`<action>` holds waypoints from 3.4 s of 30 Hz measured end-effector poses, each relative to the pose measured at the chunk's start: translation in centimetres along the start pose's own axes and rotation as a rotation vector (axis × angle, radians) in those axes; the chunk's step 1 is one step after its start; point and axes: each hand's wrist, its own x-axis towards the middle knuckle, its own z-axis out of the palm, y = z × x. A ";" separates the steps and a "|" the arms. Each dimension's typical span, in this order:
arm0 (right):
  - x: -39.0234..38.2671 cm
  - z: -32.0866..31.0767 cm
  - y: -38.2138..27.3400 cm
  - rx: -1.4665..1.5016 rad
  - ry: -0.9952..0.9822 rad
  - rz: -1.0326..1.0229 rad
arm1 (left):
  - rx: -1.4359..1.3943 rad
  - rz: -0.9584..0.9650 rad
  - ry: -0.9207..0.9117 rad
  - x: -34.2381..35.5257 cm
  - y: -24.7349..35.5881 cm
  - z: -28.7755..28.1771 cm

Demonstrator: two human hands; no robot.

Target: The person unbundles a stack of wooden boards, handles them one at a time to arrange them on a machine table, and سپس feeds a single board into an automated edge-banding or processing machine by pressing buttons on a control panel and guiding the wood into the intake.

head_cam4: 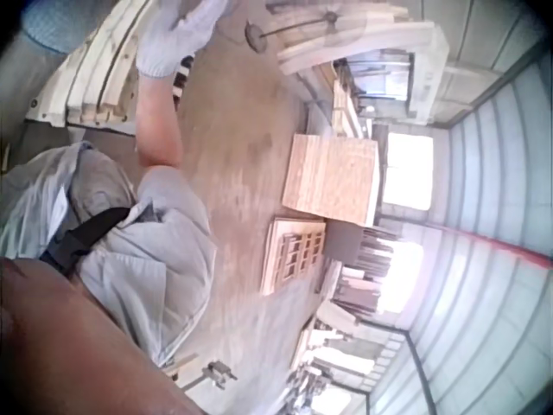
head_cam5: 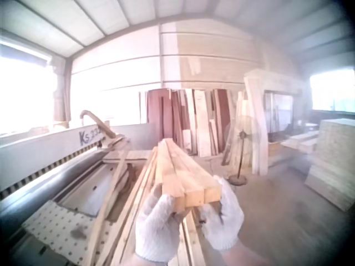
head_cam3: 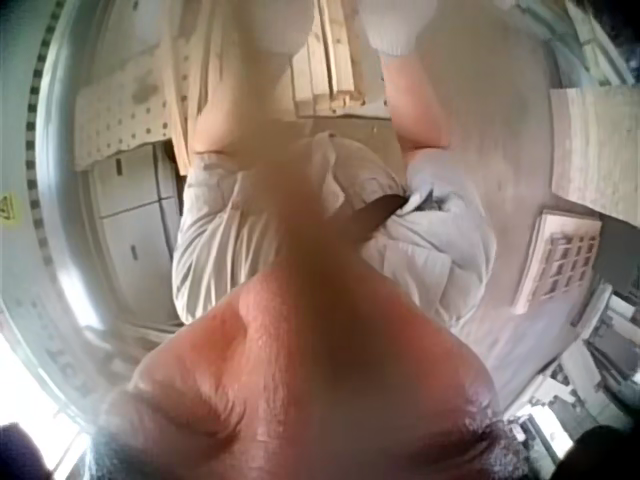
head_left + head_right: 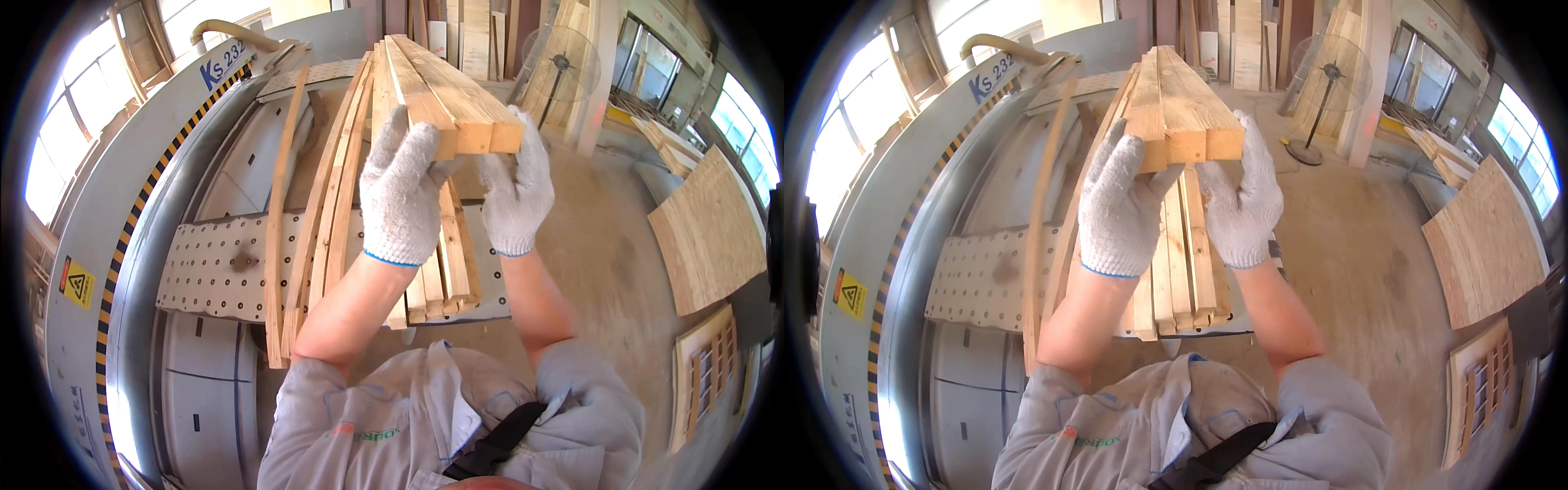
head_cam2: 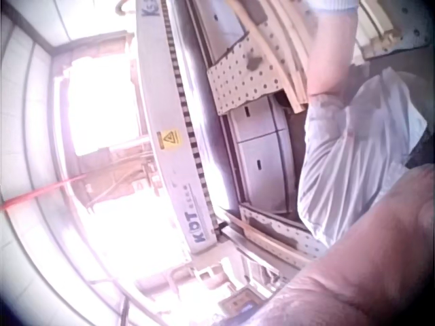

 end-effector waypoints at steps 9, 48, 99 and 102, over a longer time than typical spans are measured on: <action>-2.8 0.6 -3.0 1.236 -0.066 0.411 | 0.092 0.009 -0.004 -1.5 0.2 -1.2; -21.8 -1.1 -7.9 1.135 -0.926 1.659 | 1.647 0.163 0.396 -28.0 -2.3 -14.8; -36.6 -26.7 -24.5 1.941 -1.890 1.923 | 1.069 1.437 2.411 -82.7 -44.7 45.4; -40.9 -29.1 -25.7 1.831 -2.023 1.893 | 0.892 1.182 2.729 -83.4 -46.8 45.5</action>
